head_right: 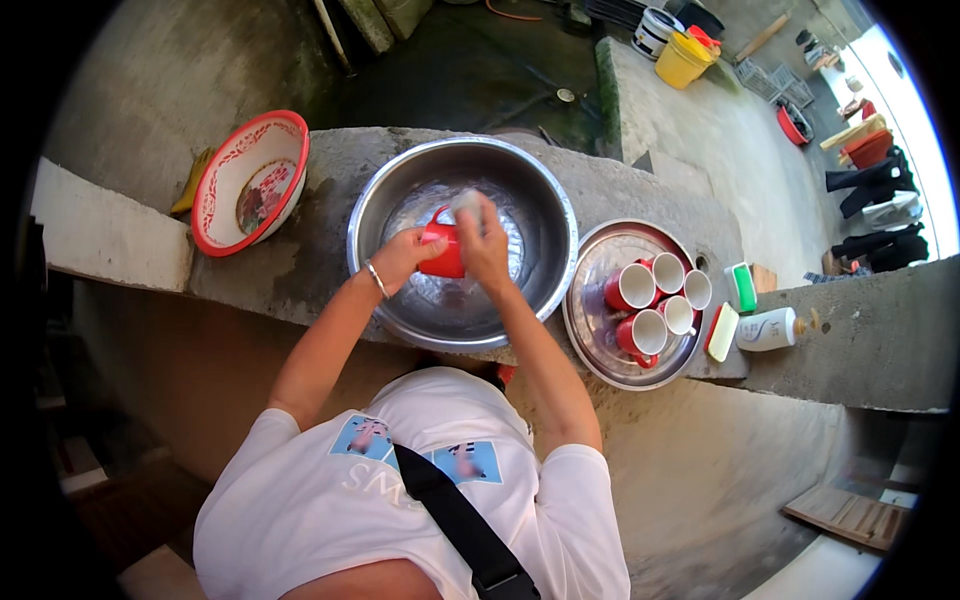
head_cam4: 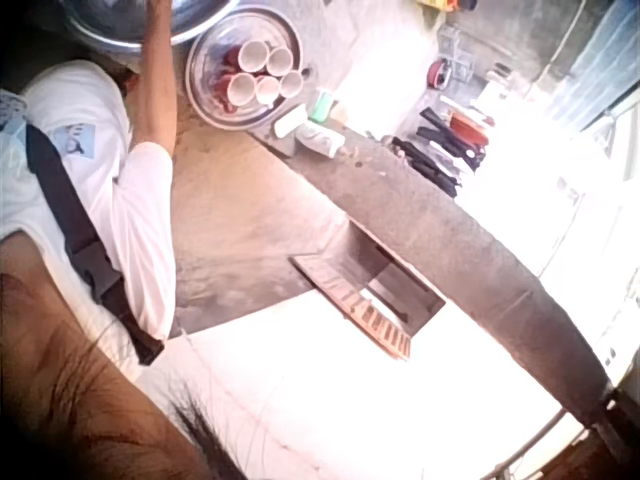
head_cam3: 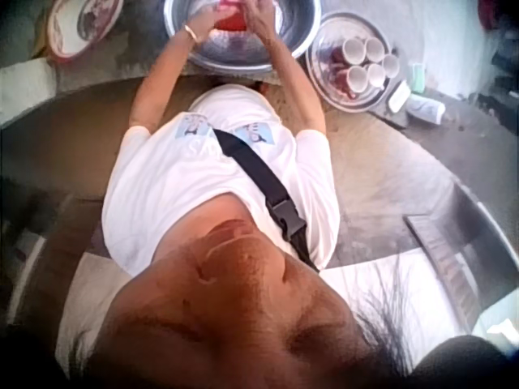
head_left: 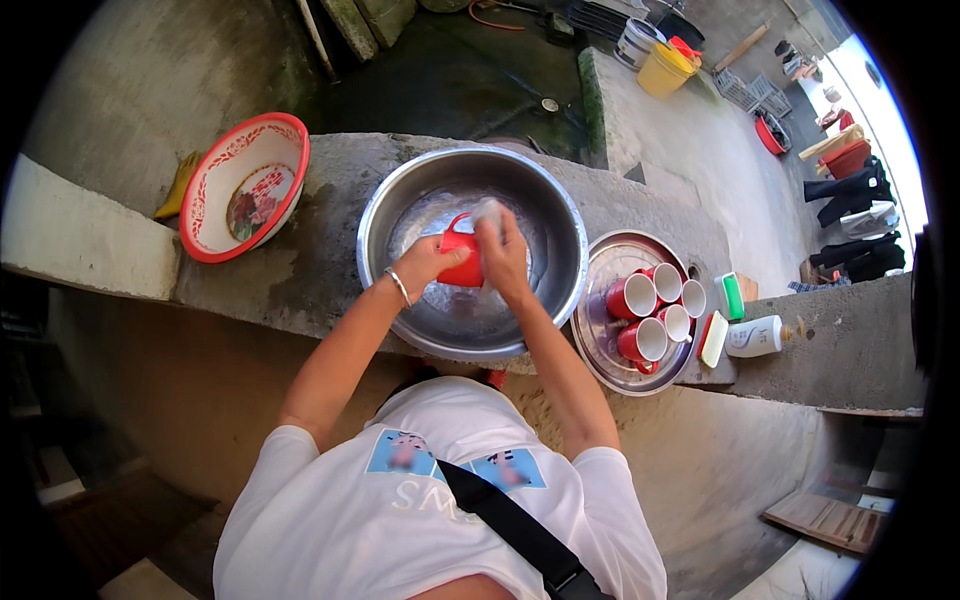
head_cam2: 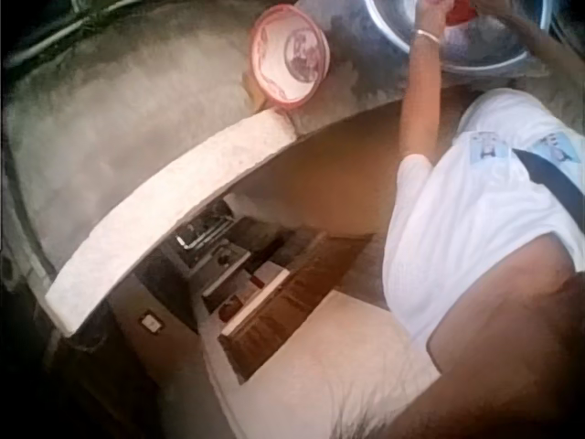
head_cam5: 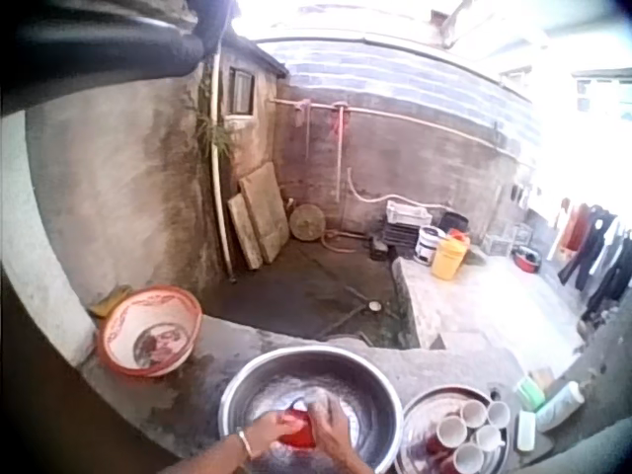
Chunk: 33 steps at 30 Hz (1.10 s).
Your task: The person fills a metal basin with water from a tap using a red scoop. They then wash several red cups one by one in the basin using a white cloth, scrubbing the inside and outside of each cup before placing them on a metal tray.
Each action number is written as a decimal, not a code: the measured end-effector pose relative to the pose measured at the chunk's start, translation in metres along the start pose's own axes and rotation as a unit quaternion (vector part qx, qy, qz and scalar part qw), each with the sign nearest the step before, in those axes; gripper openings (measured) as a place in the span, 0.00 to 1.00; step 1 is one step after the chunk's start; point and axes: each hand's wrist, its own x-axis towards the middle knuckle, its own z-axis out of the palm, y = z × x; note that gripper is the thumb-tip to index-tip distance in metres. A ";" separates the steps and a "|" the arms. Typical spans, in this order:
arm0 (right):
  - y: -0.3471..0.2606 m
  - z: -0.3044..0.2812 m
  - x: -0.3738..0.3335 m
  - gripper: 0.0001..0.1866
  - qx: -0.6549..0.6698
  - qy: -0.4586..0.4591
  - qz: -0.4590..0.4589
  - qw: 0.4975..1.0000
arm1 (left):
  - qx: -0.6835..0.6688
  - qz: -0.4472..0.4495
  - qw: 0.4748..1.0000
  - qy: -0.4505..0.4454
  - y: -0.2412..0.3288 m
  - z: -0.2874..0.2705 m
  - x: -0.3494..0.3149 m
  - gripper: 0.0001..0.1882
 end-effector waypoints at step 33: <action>0.022 -0.004 0.001 0.18 -0.047 -0.224 -0.009 0.973 | 0.156 0.105 0.978 0.091 -0.065 -0.033 0.016 0.12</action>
